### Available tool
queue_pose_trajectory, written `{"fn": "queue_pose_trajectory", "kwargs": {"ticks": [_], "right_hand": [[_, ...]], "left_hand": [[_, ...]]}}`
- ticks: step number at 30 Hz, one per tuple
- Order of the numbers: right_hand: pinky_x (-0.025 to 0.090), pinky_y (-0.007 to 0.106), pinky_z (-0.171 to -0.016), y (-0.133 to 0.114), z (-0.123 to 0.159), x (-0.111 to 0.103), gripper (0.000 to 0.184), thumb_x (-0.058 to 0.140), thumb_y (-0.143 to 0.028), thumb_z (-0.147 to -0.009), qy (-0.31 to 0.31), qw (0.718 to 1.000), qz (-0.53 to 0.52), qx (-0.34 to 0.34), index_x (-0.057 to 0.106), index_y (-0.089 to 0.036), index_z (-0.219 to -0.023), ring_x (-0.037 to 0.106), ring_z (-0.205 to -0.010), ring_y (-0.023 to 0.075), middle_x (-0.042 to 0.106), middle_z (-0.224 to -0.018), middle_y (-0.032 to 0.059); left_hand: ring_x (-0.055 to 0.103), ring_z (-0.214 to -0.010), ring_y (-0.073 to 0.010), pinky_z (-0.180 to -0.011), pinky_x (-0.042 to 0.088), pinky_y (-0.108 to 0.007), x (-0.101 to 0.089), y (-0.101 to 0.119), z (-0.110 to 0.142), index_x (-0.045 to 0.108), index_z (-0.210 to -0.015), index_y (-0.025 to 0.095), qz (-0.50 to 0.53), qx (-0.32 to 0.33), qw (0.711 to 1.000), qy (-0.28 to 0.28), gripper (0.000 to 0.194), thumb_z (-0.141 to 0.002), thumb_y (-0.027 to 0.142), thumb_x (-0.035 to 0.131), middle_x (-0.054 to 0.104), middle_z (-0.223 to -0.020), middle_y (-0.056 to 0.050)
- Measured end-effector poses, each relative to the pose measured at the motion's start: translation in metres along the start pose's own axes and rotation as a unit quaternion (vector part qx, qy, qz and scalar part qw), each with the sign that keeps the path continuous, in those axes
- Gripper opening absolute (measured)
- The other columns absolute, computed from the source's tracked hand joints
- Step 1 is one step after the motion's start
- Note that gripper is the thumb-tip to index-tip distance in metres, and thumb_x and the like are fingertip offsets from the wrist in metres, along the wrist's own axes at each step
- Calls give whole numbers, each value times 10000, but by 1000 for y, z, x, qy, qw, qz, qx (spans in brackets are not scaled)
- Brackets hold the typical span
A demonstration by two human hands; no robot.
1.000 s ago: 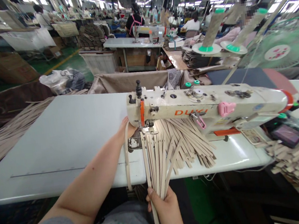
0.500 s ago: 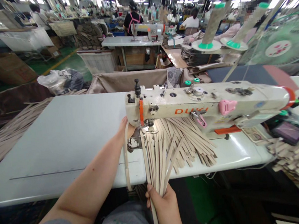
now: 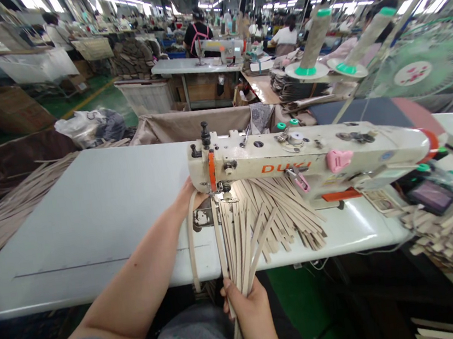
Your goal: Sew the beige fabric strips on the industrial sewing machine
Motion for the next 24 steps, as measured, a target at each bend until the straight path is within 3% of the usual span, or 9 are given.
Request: {"fn": "queue_pose_trajectory", "kwargs": {"ticks": [6,14,19,24], "right_hand": [[421,245,-473,10,-3,-2,693,973,-829,-697,-13,1000,-14,1,748,-175,-746,524,-440,107,679,-527,13],[552,284,-604,34,1,-13,651,1070,-707,-634,-41,987,-121,93,863,-132,-860,737,-638,199,812,-744,98],[541,297,-680,20,7,-21,626,1036,-697,-706,-48,995,-84,33,917,-160,-1004,660,-630,168,778,-686,51],[516,326,-660,22,5,-22,784,997,-790,-685,-44,998,-49,27,912,-135,-1109,604,-583,178,741,-621,36]], "left_hand": [[539,-1544,-476,-1362,401,-685,3,-5,8,764,-1360,182,-28,23,995,-93,765,-632,208,996,672,-1546,-183],[470,-1604,-486,-1387,360,-661,1,-3,9,727,-1437,203,-51,22,994,-97,897,-601,305,1038,578,-1676,-174],[500,-1578,-489,-1376,394,-625,0,-1,8,733,-1427,204,-62,17,994,-87,922,-574,334,1057,594,-1650,-175],[502,-1574,-504,-1371,392,-648,-1,-2,9,727,-1450,212,-45,13,996,-73,989,-541,371,1083,607,-1634,-171]]}}
Point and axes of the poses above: each hand's wrist, its own z-axis away from the middle knuckle, its own x-axis out of the palm, y = z × x, the point moved 7 cm from there along -z, towards the middle knuckle
